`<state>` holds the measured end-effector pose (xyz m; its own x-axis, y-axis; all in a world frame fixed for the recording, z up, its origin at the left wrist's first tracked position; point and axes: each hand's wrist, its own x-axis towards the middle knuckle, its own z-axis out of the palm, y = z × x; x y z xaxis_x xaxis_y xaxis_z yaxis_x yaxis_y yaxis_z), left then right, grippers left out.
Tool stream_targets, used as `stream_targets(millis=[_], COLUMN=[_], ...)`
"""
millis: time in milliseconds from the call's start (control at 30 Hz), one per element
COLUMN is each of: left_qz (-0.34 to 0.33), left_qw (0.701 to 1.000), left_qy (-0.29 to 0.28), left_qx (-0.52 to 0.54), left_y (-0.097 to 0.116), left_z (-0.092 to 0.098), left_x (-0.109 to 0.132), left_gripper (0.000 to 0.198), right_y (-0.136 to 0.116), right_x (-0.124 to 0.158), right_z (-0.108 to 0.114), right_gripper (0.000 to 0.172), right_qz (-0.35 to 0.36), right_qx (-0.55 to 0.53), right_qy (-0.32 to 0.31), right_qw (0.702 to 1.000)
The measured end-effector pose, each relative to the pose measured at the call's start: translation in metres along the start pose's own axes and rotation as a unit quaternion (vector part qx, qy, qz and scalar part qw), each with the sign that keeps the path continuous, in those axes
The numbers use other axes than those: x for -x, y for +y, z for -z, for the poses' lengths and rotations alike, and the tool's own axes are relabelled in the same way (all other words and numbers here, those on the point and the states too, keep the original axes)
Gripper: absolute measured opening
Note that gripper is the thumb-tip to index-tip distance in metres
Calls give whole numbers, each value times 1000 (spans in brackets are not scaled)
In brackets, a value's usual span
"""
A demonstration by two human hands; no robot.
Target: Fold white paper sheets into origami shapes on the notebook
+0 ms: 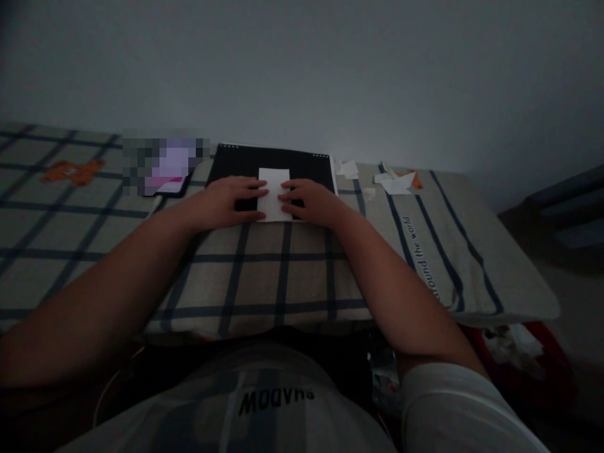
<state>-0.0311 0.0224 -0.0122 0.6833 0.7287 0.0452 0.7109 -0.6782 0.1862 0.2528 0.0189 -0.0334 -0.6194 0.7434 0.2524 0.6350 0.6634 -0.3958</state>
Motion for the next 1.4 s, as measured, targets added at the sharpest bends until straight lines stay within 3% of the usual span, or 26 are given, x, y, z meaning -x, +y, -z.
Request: stream_targets(millis=[467, 900, 1100, 1400], left_qz=[38, -21, -19, 23], left_qw=[998, 995, 995, 998], left_qy=[-39, 88, 86, 52], left_qx=[-35, 35, 40, 19], left_y=[2, -12, -11, -12], left_z=[-1, -9, -9, -8], left_x=[0, -4, -4, -6], left_gripper=[100, 55, 56, 72], right_y=[-1, -2, -1, 2], right_x=[3, 3, 2, 1], right_z=[4, 3, 1, -1], right_gripper=[47, 37, 35, 34], right_qz=[2, 13, 25, 27], right_qx=[-4, -10, -3, -4], right_qy=[-16, 1, 9, 9], right_qw=[1000, 1000, 1000, 1000])
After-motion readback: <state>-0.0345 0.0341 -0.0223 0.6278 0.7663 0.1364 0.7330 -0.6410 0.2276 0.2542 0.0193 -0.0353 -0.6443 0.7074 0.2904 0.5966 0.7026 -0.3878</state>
